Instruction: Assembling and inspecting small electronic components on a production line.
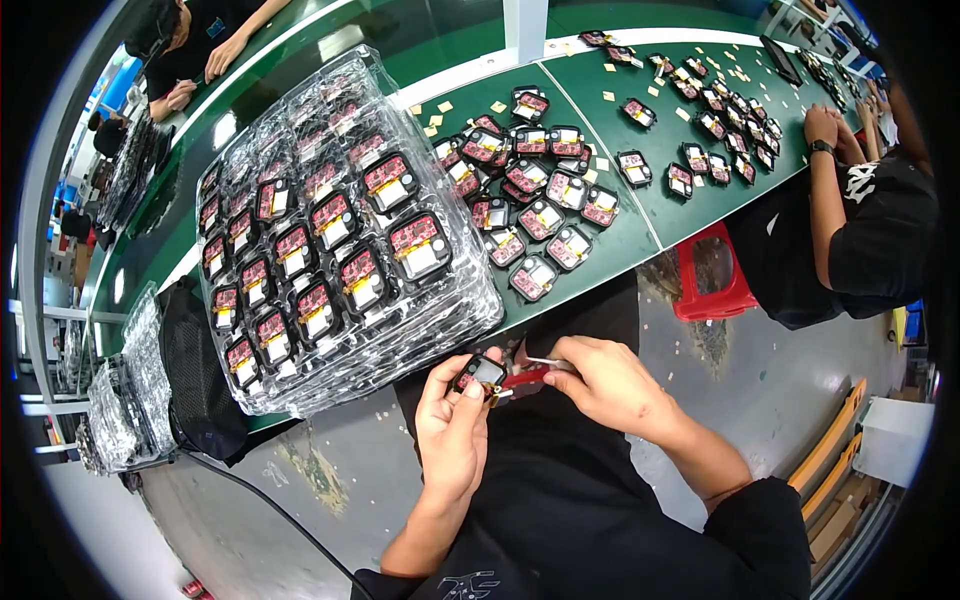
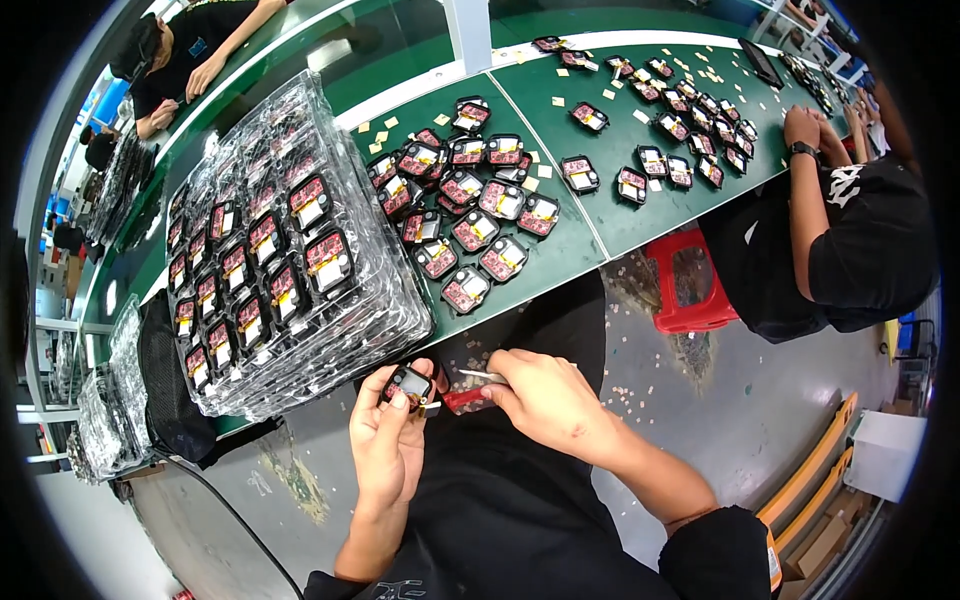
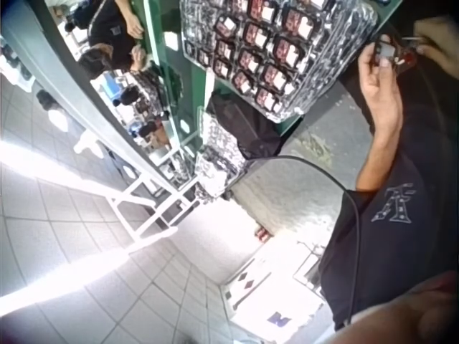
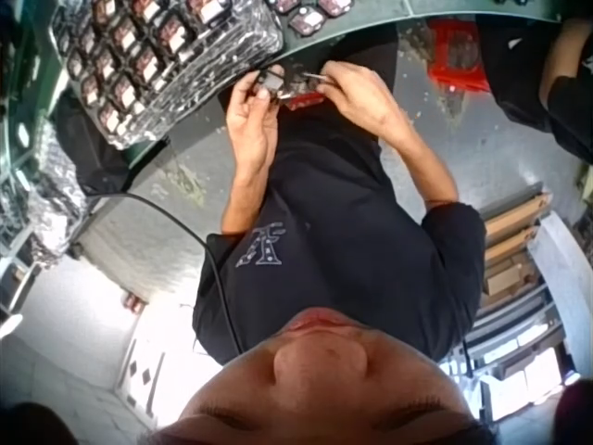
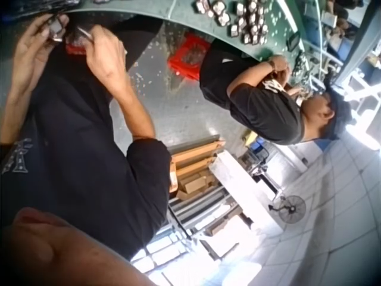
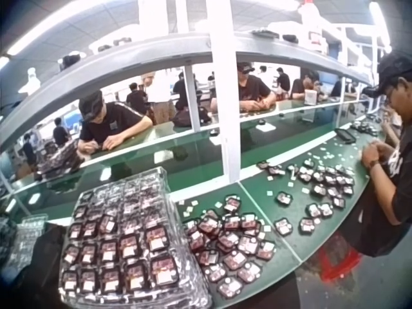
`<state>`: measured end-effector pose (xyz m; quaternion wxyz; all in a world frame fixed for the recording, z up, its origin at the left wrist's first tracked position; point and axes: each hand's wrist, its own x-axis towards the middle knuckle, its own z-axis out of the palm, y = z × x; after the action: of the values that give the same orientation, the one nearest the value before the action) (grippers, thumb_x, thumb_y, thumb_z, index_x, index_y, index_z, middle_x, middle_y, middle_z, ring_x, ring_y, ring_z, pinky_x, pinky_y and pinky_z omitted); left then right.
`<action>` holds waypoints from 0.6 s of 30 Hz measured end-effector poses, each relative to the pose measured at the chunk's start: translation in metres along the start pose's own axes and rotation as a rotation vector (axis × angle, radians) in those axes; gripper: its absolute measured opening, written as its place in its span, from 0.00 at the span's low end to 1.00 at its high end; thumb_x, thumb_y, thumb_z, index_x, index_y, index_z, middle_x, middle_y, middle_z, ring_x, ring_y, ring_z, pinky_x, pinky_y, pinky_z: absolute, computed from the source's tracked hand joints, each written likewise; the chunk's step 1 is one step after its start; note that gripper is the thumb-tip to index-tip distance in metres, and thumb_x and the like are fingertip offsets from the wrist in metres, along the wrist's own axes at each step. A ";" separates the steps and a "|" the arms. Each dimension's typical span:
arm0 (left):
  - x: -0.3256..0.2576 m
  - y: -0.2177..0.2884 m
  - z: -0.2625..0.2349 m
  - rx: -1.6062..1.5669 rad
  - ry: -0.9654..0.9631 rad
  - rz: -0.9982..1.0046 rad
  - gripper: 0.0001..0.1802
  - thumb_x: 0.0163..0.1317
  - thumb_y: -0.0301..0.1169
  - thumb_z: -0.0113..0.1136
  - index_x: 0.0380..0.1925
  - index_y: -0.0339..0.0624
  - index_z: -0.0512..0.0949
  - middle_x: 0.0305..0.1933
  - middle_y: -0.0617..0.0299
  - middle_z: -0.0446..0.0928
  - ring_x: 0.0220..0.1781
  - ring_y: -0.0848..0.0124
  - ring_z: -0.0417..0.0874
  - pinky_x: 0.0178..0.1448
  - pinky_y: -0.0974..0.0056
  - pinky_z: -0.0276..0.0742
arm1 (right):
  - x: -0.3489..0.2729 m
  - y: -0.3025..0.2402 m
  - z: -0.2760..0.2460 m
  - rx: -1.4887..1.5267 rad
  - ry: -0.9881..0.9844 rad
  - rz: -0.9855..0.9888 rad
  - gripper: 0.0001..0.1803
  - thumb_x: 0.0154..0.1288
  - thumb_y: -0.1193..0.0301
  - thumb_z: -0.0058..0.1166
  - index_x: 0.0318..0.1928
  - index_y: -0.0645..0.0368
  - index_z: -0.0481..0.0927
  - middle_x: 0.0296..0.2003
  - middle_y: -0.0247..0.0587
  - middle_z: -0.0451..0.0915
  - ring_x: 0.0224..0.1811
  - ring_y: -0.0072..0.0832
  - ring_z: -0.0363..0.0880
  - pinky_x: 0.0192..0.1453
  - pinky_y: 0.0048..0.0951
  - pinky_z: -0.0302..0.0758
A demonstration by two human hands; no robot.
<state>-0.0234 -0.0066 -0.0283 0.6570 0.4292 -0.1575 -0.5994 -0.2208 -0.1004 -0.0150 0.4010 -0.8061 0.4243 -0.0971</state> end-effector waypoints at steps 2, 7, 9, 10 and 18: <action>0.000 -0.001 0.001 0.014 0.008 0.010 0.18 0.77 0.24 0.55 0.64 0.36 0.70 0.66 0.41 0.79 0.64 0.60 0.84 0.69 0.57 0.79 | 0.003 0.002 0.013 0.369 -0.071 0.082 0.14 0.75 0.67 0.62 0.51 0.66 0.79 0.38 0.50 0.86 0.41 0.39 0.88 0.43 0.40 0.82; -0.001 -0.003 0.002 0.012 0.004 0.025 0.18 0.77 0.20 0.52 0.64 0.33 0.69 0.66 0.41 0.79 0.60 0.65 0.85 0.67 0.61 0.80 | -0.001 -0.005 0.046 1.288 -0.184 0.202 0.17 0.76 0.67 0.64 0.54 0.68 0.80 0.45 0.37 0.86 0.48 0.17 0.83 0.53 0.23 0.80; -0.001 -0.003 0.002 0.040 0.010 0.034 0.18 0.77 0.19 0.52 0.64 0.33 0.69 0.65 0.42 0.79 0.60 0.66 0.85 0.66 0.62 0.81 | -0.005 -0.002 0.058 1.316 -0.159 0.197 0.16 0.75 0.68 0.65 0.53 0.68 0.81 0.43 0.35 0.86 0.47 0.16 0.83 0.52 0.22 0.81; -0.002 -0.002 0.003 0.078 0.027 0.027 0.18 0.77 0.19 0.52 0.64 0.32 0.69 0.64 0.43 0.80 0.59 0.67 0.85 0.65 0.63 0.81 | -0.006 -0.003 0.061 1.343 -0.132 0.192 0.15 0.74 0.69 0.66 0.51 0.67 0.81 0.41 0.34 0.86 0.45 0.15 0.83 0.51 0.21 0.81; -0.006 -0.005 0.001 0.305 0.038 0.062 0.15 0.75 0.17 0.54 0.59 0.32 0.72 0.55 0.46 0.84 0.53 0.71 0.86 0.60 0.68 0.81 | -0.007 -0.024 0.033 0.509 0.340 -0.065 0.05 0.66 0.79 0.68 0.41 0.66 0.86 0.30 0.35 0.84 0.22 0.13 0.69 0.26 0.19 0.63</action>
<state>-0.0288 -0.0014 -0.0298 0.6055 0.5301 -0.2474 -0.5396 -0.1943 -0.0689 -0.0175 0.5101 -0.6650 0.4212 -0.3466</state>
